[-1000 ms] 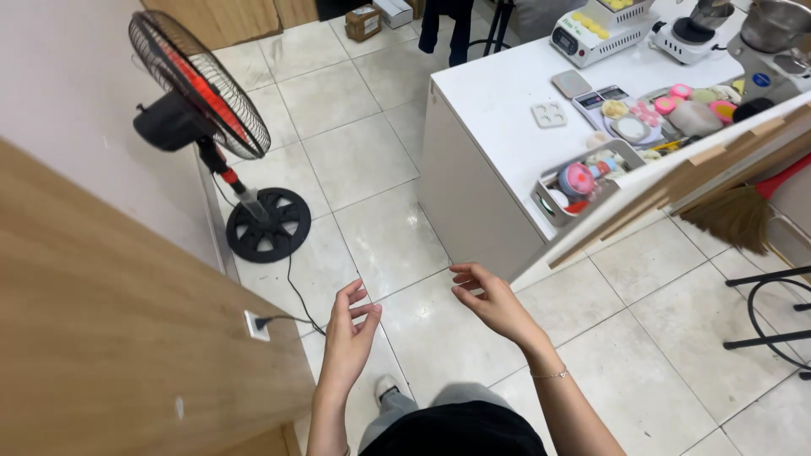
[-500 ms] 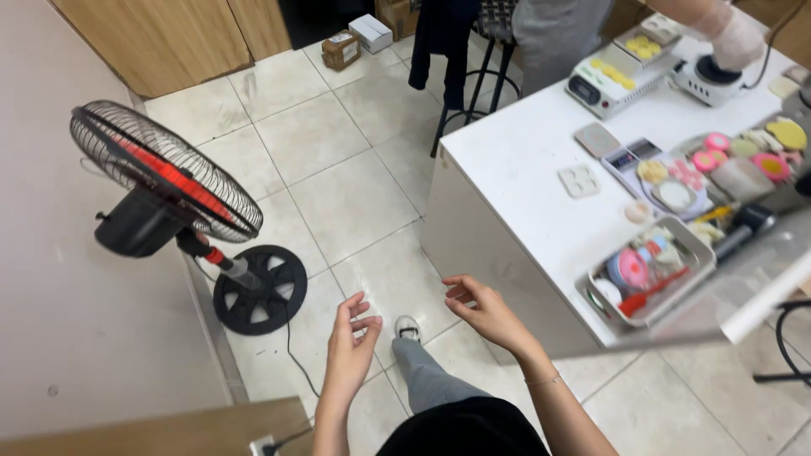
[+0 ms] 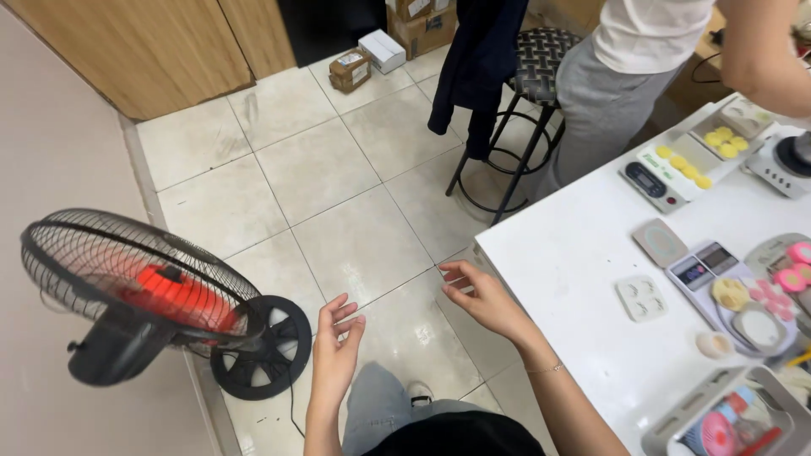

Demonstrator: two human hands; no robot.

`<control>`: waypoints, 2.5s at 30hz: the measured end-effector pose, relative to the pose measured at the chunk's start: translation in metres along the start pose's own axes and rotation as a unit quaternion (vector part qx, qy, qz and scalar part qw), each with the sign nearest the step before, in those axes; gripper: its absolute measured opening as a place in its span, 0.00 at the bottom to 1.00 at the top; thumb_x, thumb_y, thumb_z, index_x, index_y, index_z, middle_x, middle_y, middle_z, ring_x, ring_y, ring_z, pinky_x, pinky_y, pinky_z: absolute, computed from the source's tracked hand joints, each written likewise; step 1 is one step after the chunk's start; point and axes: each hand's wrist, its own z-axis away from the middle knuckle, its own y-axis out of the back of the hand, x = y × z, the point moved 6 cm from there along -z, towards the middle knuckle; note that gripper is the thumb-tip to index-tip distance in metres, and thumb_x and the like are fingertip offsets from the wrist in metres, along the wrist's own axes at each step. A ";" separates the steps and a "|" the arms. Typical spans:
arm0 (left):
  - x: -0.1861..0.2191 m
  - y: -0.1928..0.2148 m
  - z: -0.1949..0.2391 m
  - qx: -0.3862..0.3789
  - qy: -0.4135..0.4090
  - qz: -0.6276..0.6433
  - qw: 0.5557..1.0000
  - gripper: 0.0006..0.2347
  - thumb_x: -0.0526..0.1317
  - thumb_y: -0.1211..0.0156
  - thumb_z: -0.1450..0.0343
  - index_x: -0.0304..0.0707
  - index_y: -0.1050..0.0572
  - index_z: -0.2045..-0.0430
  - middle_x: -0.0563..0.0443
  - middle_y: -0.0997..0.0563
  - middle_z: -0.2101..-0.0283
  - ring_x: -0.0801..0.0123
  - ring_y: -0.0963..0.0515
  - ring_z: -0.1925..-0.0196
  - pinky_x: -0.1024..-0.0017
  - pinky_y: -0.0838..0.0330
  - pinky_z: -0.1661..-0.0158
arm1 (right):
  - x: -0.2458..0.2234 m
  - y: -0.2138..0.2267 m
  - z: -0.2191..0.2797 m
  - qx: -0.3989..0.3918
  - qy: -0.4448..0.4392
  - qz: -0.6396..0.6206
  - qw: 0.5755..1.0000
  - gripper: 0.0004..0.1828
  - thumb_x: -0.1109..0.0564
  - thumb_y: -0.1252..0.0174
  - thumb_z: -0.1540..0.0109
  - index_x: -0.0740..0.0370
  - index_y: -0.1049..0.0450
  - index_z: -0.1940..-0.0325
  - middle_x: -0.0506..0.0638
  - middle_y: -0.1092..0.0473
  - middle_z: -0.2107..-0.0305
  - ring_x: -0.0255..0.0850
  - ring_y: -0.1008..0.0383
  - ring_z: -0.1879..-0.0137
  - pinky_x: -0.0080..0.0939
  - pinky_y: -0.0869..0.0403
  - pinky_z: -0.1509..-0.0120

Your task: Placing small gift boxes on a display shelf.

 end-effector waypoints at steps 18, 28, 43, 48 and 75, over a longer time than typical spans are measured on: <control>0.106 0.009 -0.400 -0.126 -0.023 -0.041 0.991 0.18 0.36 0.41 0.29 0.40 0.29 0.44 0.46 0.20 0.44 0.67 0.18 0.51 0.68 0.22 0.56 | -0.050 0.028 -0.336 0.099 -0.069 -0.020 0.992 0.19 0.52 0.42 0.36 0.55 0.27 0.42 0.49 0.24 0.53 0.39 0.21 0.47 0.42 0.22 0.47; 0.141 -0.049 -0.550 -0.196 -0.002 -0.077 0.978 0.17 0.37 0.41 0.29 0.40 0.28 0.45 0.48 0.19 0.46 0.68 0.18 0.52 0.69 0.24 0.58 | -0.036 0.084 -0.458 0.157 -0.100 -0.051 0.981 0.19 0.53 0.41 0.37 0.55 0.27 0.42 0.50 0.24 0.54 0.38 0.21 0.48 0.41 0.22 0.47; 0.246 -0.216 -0.801 -0.235 -0.050 -0.091 0.966 0.16 0.37 0.41 0.29 0.41 0.27 0.46 0.48 0.17 0.48 0.68 0.17 0.53 0.69 0.23 0.56 | -0.021 0.246 -0.702 0.170 -0.100 -0.046 0.979 0.20 0.58 0.41 0.37 0.63 0.29 0.41 0.55 0.22 0.60 0.40 0.19 0.53 0.40 0.22 0.49; 0.252 -0.265 -0.857 -0.287 -0.025 -0.112 0.951 0.17 0.37 0.41 0.29 0.43 0.29 0.44 0.49 0.18 0.47 0.69 0.17 0.54 0.69 0.23 0.56 | 0.007 0.279 -0.747 0.202 -0.103 -0.064 0.972 0.21 0.60 0.43 0.39 0.64 0.29 0.41 0.54 0.22 0.58 0.38 0.18 0.50 0.40 0.22 0.46; 0.355 -0.532 -1.188 -0.578 -0.065 -0.185 0.792 0.14 0.37 0.41 0.29 0.39 0.26 0.49 0.50 0.16 0.49 0.68 0.17 0.56 0.70 0.24 0.55 | 0.063 0.433 -0.972 0.440 -0.300 -0.116 0.838 0.19 0.55 0.40 0.38 0.59 0.27 0.43 0.51 0.22 0.56 0.41 0.19 0.49 0.42 0.21 0.47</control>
